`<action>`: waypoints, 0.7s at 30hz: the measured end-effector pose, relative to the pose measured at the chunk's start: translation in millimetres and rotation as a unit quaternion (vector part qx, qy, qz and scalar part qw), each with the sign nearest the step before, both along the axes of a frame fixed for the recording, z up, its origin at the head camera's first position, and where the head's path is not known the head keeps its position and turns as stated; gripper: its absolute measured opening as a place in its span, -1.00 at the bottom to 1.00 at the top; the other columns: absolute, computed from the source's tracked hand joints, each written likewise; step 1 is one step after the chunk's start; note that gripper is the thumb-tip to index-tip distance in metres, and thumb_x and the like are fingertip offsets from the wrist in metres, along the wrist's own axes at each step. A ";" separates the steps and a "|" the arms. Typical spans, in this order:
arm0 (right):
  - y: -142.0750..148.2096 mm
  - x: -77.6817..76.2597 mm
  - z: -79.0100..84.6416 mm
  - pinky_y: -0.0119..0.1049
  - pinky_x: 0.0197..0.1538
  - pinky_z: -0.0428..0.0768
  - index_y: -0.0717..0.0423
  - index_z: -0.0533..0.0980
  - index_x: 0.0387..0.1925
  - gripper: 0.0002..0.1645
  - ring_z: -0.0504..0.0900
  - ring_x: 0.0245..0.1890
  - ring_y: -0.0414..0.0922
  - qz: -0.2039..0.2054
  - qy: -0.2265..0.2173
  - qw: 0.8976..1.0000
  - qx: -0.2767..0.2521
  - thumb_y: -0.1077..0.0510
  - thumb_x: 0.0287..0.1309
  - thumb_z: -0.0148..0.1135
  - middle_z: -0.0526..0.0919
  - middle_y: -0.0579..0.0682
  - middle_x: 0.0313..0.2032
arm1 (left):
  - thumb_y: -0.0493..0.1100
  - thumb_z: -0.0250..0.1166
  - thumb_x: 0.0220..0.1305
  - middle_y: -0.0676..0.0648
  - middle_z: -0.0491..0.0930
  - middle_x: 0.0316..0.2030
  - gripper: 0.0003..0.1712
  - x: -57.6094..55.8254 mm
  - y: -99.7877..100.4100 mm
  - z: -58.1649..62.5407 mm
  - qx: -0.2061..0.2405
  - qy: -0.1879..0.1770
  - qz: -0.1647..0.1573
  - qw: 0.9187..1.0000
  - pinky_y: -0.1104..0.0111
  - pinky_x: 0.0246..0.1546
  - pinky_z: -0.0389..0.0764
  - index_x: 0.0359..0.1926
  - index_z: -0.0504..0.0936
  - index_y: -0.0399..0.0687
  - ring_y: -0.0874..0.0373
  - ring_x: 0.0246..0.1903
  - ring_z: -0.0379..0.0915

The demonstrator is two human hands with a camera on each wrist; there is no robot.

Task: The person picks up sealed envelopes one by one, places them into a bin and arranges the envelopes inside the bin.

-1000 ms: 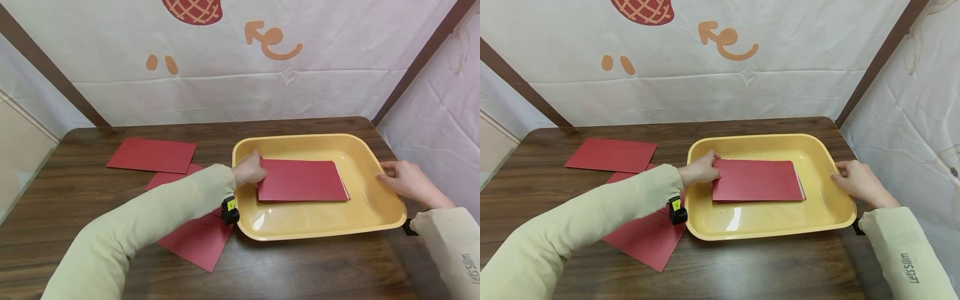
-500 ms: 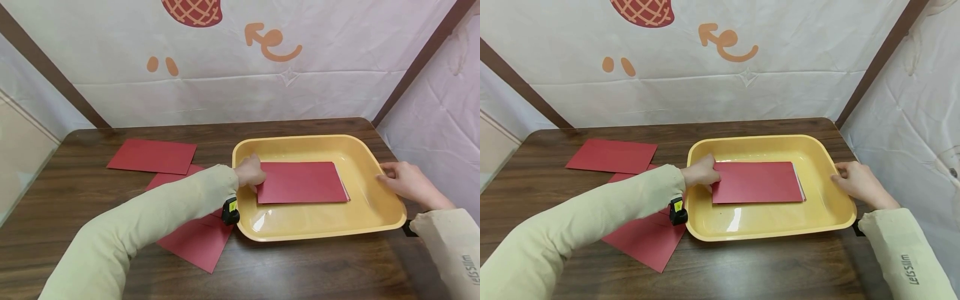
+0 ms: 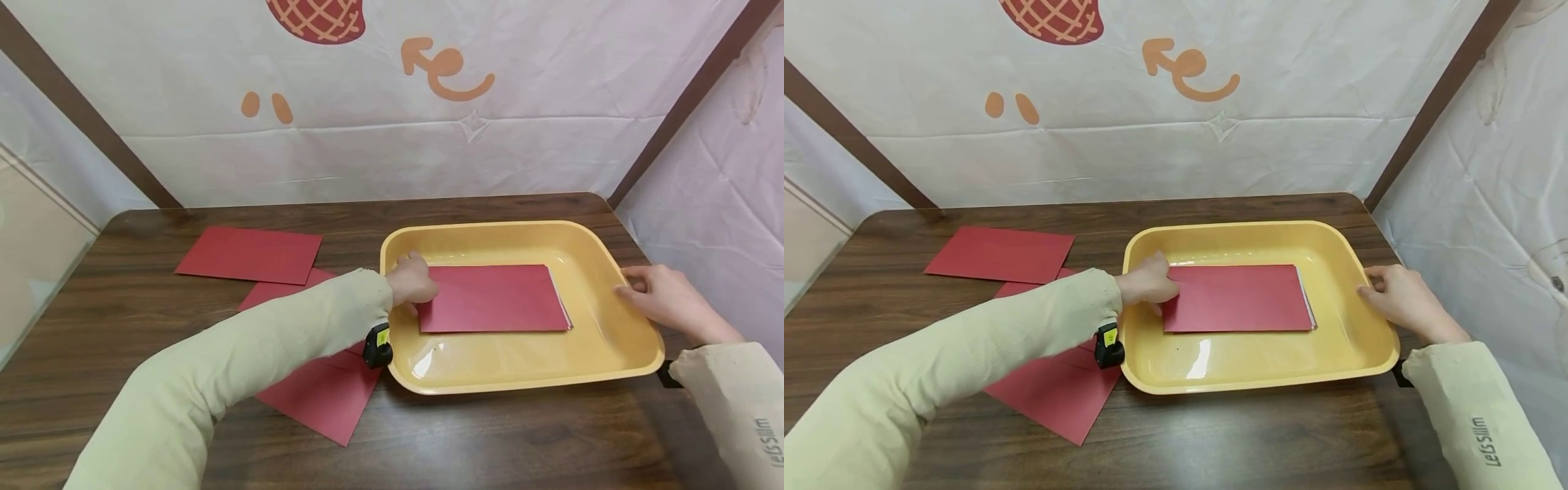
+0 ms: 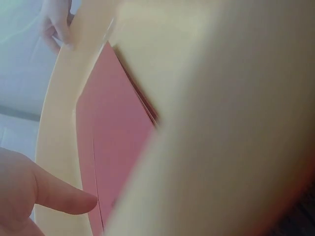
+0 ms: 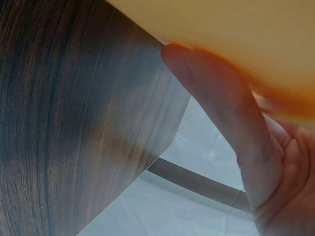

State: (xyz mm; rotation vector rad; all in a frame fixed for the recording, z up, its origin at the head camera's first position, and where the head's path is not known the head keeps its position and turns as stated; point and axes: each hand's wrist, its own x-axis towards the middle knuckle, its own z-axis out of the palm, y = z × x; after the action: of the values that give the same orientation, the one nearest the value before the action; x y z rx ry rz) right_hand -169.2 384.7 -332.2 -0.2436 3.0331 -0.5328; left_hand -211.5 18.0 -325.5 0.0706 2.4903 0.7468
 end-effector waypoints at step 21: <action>-1.7 1.4 0.5 -0.37 -0.44 0.47 0.55 0.47 0.01 -0.50 0.65 -0.50 -0.14 -0.002 0.000 1.000 -0.003 0.18 0.18 0.20 0.72 0.28 -0.38 | -0.10 0.09 0.27 -0.32 0.22 0.22 -0.33 2.9 -10.6 23.3 0.015 0.035 -0.063 0.997 0.21 0.17 0.36 0.27 0.14 -0.41 -0.10 0.17 0.24</action>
State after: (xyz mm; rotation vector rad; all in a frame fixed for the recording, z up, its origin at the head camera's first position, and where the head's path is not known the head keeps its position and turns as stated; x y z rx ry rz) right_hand -167.8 382.9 -331.8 -0.2384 3.0330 -0.5416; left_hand -208.5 7.5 -302.2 0.2654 2.5132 0.7407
